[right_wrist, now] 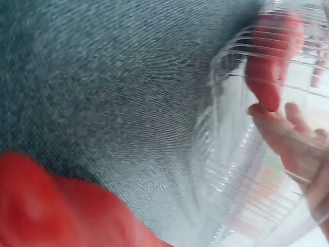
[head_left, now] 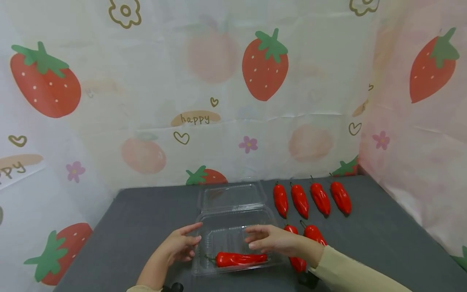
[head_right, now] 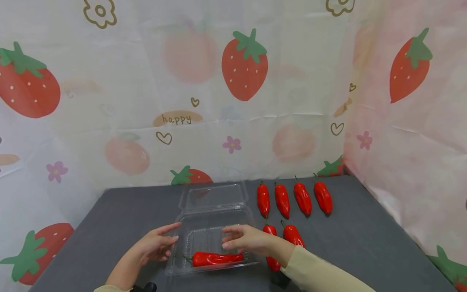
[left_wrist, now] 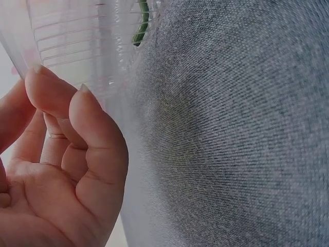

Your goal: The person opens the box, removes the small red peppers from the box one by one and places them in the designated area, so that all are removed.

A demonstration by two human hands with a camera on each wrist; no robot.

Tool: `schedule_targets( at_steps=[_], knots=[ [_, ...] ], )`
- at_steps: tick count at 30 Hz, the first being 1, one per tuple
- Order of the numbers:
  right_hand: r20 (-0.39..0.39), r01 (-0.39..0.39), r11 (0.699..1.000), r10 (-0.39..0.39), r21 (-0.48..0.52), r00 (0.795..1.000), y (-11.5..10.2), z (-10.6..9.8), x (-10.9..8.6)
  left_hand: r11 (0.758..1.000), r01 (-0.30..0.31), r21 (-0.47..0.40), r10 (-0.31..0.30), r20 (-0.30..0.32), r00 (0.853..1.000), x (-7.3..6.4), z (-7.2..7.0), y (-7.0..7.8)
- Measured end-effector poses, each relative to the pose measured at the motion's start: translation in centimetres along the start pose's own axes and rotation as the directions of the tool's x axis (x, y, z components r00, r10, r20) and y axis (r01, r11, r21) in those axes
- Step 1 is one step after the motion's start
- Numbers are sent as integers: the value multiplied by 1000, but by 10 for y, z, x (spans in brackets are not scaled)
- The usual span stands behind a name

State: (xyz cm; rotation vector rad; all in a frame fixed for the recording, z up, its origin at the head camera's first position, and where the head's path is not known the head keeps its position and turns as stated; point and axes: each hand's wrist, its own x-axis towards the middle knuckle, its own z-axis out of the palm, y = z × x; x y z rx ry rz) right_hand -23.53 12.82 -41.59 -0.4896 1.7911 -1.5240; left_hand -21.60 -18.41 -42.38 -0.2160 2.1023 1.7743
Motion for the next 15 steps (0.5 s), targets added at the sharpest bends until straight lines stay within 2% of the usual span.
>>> schedule_targets(
  at_steps=[15],
  knots=[
    [81, -19, 982, 34, -188, 996, 4, 10, 13, 1000, -25, -7, 25, -11, 1000, 0, 1, 0]
  ],
)
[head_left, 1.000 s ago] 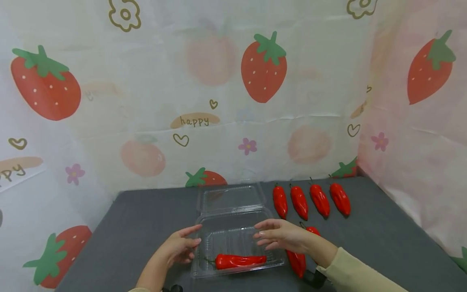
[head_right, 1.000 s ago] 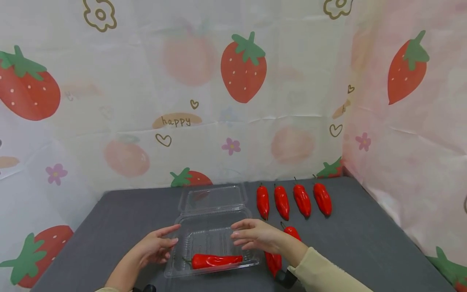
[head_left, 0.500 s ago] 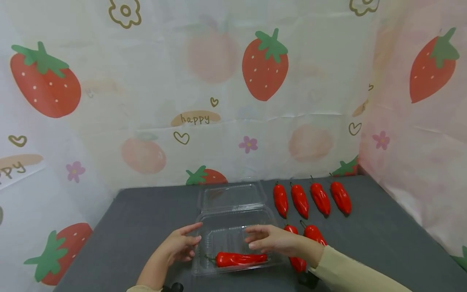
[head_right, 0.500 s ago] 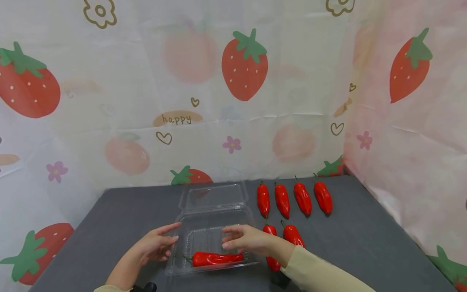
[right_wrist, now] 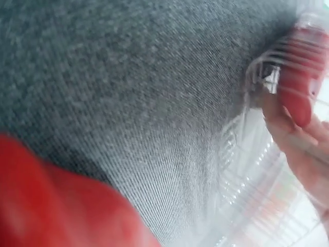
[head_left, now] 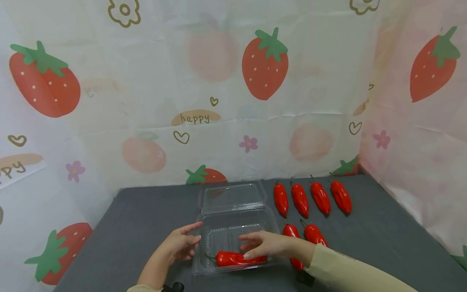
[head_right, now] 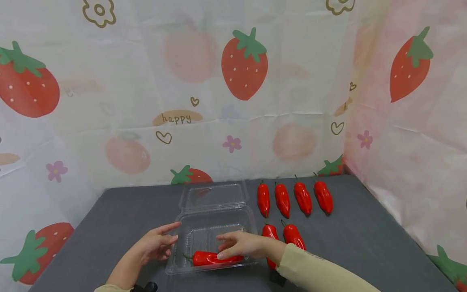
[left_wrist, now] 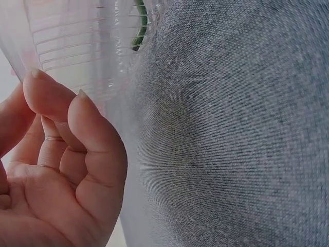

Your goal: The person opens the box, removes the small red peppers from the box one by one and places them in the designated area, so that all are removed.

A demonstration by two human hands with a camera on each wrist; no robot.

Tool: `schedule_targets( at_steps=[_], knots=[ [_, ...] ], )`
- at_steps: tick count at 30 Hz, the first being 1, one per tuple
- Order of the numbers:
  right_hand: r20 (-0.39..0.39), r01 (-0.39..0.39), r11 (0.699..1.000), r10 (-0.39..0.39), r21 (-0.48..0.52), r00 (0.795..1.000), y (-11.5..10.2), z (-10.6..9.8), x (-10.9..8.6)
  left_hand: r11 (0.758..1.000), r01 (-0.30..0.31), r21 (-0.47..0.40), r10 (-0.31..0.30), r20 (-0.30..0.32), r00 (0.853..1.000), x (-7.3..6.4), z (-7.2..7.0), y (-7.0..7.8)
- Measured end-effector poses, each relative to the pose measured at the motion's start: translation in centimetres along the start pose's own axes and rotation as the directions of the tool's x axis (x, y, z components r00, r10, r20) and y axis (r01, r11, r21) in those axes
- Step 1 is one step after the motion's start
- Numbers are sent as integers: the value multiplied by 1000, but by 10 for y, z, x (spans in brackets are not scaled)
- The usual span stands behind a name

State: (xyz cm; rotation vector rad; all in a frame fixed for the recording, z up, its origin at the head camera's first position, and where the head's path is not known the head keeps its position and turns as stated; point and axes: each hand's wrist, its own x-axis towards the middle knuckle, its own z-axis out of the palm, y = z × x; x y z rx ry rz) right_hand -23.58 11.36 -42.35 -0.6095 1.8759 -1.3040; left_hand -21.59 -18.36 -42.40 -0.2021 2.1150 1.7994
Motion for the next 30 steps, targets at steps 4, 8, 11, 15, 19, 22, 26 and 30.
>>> schedule_targets(
  at_steps=[4, 8, 11, 15, 19, 22, 26, 30],
  knots=[
    [35, -6, 999, 8, -51, 999, 0, 3, 2, 1000, 3, 3, -3, -6, 1000, -1, 0, 0],
    [54, -20, 997, 23, -70, 998, 1, 3, 5, 1000, 9, 5, -9, 3, 1000, -1, 0, 0],
    [68, -22, 997, 27, -78, 997, 3, 3, 7, 1000, 11, 8, -11, 10, 1000, 0, 0, 0],
    [92, -18, 996, 25, -82, 995, 3, 3, 8, 1000, 9, 14, -9, 12, 1000, 0, 0, -1],
    [109, -24, 996, 33, -85, 993, 2, 3, 9, 1000, 4, 16, -4, 16, 1000, 0, -1, -1],
    [114, -26, 996, 35, -80, 993, 2, 3, 10, 1000, 4, 13, -4, 15, 1000, -1, -1, -1],
    [105, -20, 997, 28, -77, 994, 3, 3, 12, 1000, 4, 18, -4, 4, 1000, -2, 0, -1],
    [101, 1, 997, 7, -77, 995, 4, 4, 14, 1000, 8, 28, -8, -17, 1000, -2, 1, -1]
  ],
)
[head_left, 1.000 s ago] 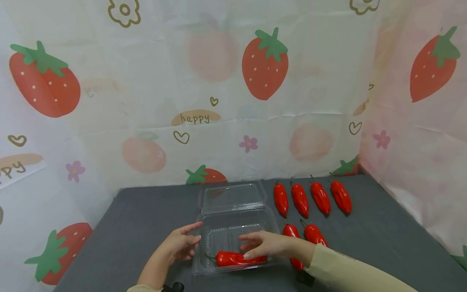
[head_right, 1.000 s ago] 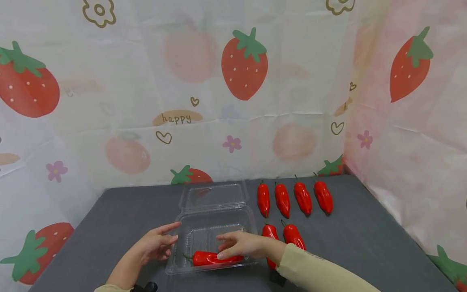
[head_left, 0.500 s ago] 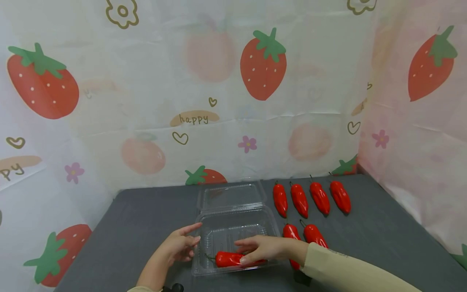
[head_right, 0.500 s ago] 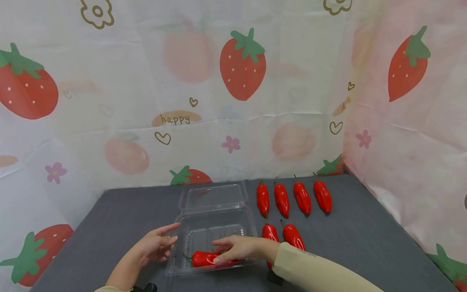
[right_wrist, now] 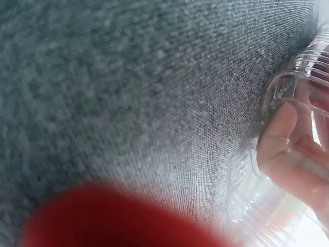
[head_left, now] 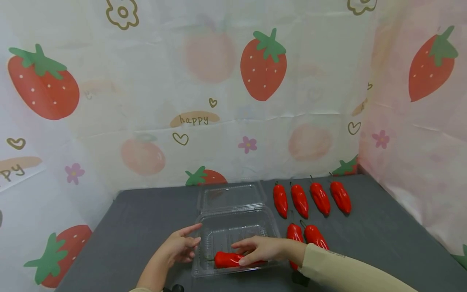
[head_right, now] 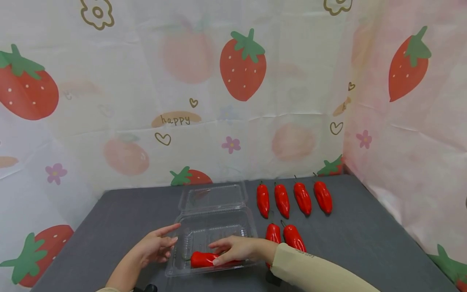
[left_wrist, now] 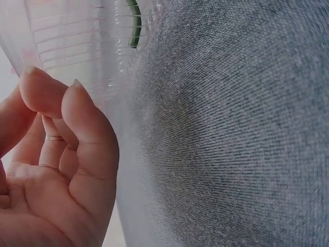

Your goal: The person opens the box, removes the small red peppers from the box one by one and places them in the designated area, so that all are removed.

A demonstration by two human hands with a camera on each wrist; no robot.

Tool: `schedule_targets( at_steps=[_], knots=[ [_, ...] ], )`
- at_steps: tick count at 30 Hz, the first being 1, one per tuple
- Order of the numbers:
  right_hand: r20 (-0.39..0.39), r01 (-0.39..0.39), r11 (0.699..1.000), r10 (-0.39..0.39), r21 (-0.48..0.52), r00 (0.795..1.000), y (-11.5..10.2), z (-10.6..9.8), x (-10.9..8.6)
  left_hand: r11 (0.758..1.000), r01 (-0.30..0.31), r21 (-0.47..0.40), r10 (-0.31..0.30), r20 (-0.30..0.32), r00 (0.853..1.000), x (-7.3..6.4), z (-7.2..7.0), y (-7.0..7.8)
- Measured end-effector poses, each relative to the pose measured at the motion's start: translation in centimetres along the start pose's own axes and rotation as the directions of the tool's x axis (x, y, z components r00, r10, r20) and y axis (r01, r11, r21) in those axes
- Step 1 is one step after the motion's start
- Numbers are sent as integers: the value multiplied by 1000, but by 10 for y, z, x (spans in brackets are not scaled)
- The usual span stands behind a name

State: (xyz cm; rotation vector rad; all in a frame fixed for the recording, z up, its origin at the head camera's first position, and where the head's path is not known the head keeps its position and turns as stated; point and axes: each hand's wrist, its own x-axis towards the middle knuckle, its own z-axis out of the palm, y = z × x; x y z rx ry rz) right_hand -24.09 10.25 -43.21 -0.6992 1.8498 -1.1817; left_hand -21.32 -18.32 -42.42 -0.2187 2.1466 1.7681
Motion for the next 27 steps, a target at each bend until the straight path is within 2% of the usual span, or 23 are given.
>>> schedule_targets(
  at_steps=[15, 27],
  knots=[
    [-28, 5, 999, -4, 47, 1000, -2, 0, -2, 1000, 23, -14, -24, -13, 1000, 2, 2, 1],
    [-106, -27, 985, 46, 170, 993, -10, -3, -6, 1000, 9, -21, -10, -15, 1000, 1, 2, 1]
  ],
)
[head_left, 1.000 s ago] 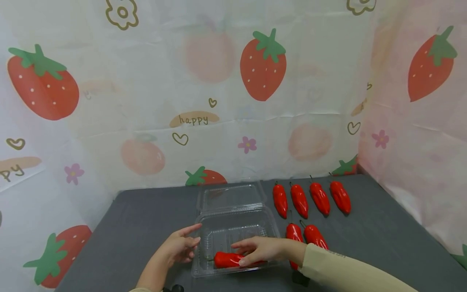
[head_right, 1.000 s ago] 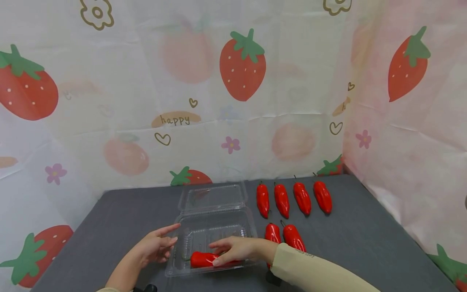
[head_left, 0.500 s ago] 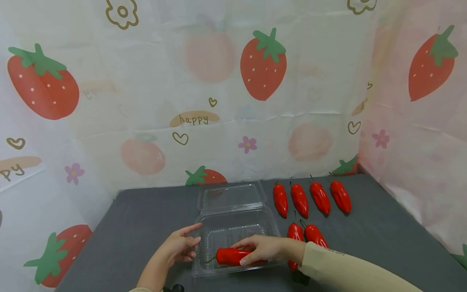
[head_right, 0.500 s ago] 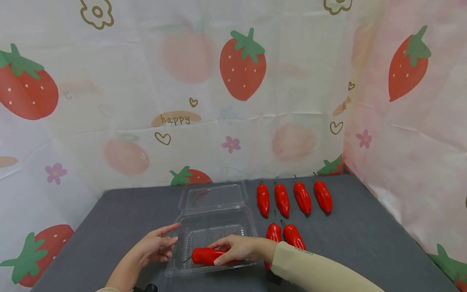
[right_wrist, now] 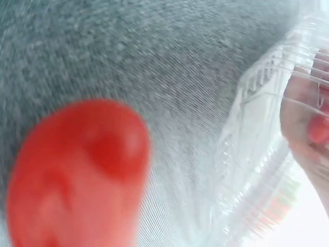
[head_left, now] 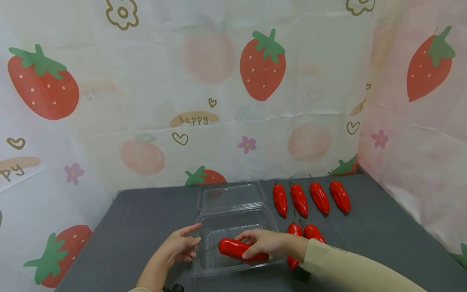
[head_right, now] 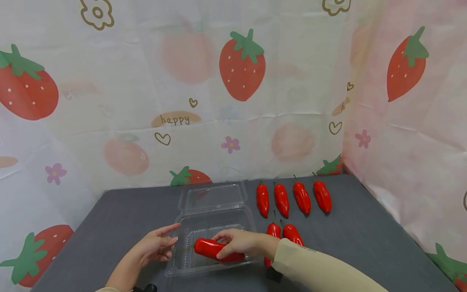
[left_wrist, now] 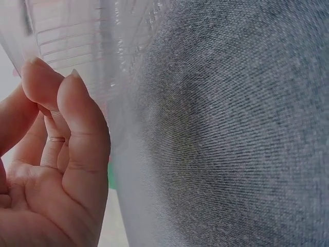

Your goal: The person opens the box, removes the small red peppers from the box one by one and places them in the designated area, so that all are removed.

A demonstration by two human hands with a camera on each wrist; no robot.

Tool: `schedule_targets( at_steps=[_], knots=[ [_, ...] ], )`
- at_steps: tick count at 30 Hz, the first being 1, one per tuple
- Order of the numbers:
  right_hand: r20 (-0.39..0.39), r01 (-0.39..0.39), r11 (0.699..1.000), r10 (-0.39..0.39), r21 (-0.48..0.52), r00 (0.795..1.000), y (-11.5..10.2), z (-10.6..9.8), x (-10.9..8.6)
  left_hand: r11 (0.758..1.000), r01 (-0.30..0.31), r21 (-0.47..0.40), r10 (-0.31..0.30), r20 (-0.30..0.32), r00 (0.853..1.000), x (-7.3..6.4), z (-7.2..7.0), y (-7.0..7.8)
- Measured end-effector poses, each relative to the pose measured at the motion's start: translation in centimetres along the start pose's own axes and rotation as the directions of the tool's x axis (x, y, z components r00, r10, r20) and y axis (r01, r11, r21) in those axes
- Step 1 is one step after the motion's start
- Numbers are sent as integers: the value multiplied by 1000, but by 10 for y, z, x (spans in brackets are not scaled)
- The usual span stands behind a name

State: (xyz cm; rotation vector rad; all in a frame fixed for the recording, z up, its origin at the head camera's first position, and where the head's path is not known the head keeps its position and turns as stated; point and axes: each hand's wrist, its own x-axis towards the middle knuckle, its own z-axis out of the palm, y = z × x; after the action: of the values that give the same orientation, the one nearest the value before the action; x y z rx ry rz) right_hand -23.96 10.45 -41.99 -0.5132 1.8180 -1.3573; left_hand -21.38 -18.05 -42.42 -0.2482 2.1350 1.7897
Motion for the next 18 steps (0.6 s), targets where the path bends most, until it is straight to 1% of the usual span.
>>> schedule_targets(
  at_steps=[3, 6, 10, 13, 18],
  knots=[
    [6, 15, 999, -15, 47, 1000, -4, -1, -4, 1000, 2, 3, -2, -5, 1000, 0, 0, 0],
    [-6, 32, 996, -32, 81, 999, -8, -3, -7, 1000, 5, 9, -5, -10, 1000, 0, 1, 0],
    [-34, 45, 990, -41, 137, 999, -13, -7, -13, 1000, -3, 15, 3, 1, 1000, 0, 1, 0],
    [-37, 59, 982, -54, 181, 998, -16, -10, -17, 1000, -11, 15, 11, 10, 1000, -1, 0, 1],
    [-50, 79, 977, -71, 198, 996, -21, -15, -25, 1000, -12, 18, 12, 17, 1000, -1, -1, 0]
  ],
)
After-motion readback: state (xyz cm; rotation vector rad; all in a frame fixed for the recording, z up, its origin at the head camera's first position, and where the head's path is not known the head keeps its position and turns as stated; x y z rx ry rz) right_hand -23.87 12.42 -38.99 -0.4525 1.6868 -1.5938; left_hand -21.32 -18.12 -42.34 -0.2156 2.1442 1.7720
